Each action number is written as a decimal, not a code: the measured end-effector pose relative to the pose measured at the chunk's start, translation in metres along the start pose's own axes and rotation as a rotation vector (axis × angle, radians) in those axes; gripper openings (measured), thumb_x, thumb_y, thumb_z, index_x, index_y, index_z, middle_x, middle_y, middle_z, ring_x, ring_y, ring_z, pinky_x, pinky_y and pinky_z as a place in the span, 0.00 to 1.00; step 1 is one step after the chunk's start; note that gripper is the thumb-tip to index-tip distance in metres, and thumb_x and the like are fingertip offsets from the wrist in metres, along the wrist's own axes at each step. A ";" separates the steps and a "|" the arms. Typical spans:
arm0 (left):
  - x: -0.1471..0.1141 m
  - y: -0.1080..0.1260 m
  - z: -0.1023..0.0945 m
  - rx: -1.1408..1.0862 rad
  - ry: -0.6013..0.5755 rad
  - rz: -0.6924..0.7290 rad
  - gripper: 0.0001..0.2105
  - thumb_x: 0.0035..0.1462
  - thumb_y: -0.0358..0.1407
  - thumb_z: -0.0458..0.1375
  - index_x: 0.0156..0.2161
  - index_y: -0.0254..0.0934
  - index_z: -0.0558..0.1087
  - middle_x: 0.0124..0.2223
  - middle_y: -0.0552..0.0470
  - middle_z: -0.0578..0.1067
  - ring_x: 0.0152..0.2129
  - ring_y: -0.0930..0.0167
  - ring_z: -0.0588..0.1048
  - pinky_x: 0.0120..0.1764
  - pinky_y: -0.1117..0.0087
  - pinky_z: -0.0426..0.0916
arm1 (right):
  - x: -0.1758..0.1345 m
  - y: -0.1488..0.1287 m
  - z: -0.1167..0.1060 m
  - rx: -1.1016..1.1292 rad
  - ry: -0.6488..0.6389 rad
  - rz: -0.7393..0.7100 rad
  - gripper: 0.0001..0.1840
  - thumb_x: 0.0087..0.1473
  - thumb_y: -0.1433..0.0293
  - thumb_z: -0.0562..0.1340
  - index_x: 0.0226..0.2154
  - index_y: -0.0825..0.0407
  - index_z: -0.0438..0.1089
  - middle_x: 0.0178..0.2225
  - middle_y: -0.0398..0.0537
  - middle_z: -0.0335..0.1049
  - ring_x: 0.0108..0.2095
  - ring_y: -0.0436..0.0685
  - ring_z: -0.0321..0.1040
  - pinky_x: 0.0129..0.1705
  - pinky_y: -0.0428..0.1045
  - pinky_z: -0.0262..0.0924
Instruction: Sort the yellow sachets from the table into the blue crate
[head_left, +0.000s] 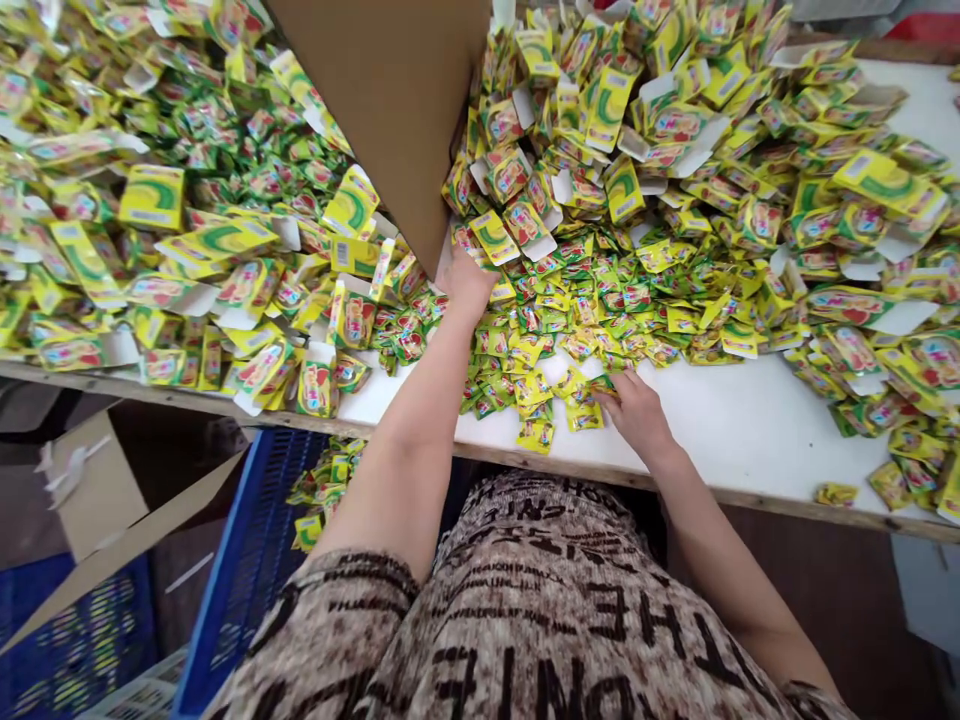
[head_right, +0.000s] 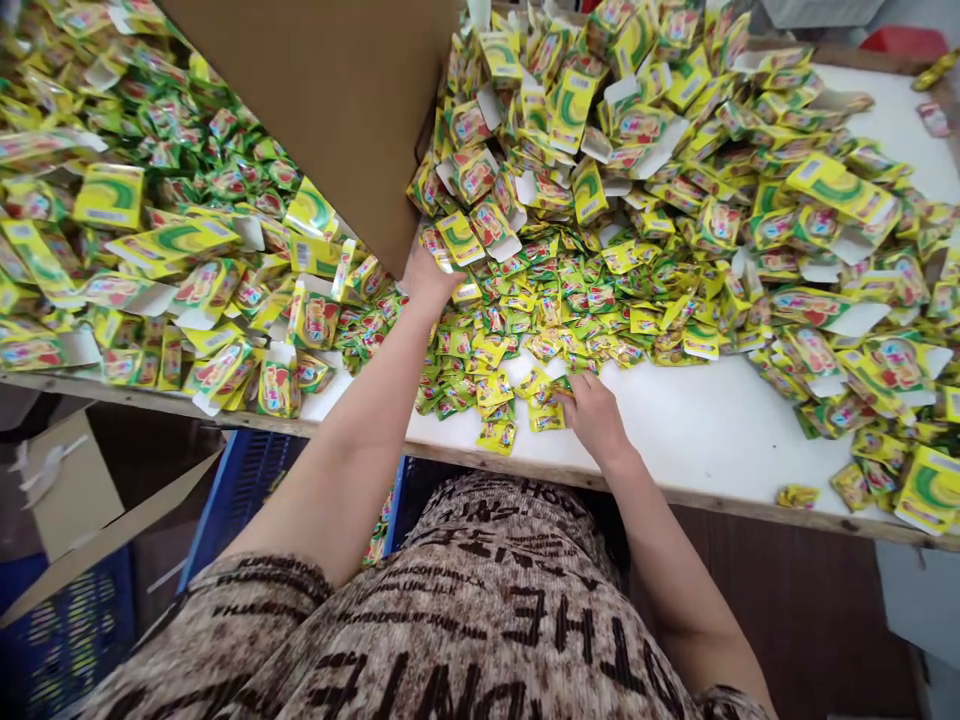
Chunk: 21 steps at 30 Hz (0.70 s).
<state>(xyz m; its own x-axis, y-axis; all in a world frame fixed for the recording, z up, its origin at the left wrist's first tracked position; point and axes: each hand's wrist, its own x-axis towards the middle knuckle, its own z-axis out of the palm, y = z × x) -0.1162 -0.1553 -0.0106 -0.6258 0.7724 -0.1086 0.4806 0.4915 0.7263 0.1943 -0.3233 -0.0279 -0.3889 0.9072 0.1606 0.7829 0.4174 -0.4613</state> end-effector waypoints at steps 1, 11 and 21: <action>-0.002 0.003 0.003 -0.103 0.026 -0.017 0.31 0.36 0.26 0.71 0.46 0.36 0.63 0.49 0.38 0.73 0.57 0.49 0.68 0.57 0.47 0.61 | -0.006 0.004 0.001 0.060 0.032 0.044 0.10 0.62 0.63 0.58 0.32 0.51 0.67 0.33 0.52 0.68 0.35 0.60 0.66 0.37 0.53 0.62; -0.160 -0.009 -0.015 -0.820 -0.762 0.052 0.21 0.46 0.33 0.58 0.48 0.35 0.65 0.38 0.47 0.76 0.37 0.64 0.77 0.44 0.59 0.71 | 0.010 -0.020 -0.016 1.001 0.430 0.536 0.18 0.47 0.56 0.71 0.32 0.51 0.69 0.30 0.42 0.71 0.28 0.52 0.67 0.30 0.49 0.68; -0.230 -0.013 0.018 0.293 -0.235 0.623 0.16 0.51 0.35 0.62 0.43 0.35 0.63 0.46 0.38 0.69 0.47 0.55 0.69 0.46 0.57 0.65 | 0.021 -0.058 -0.035 0.338 0.458 0.284 0.23 0.53 0.64 0.66 0.19 0.49 0.52 0.22 0.38 0.52 0.26 0.50 0.52 0.30 0.48 0.50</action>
<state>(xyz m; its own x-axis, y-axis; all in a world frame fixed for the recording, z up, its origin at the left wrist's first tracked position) 0.0324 -0.3320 -0.0071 -0.0499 0.9938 0.0990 0.8701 -0.0054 0.4929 0.1582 -0.3268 0.0326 0.1174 0.9422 0.3137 0.5996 0.1845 -0.7787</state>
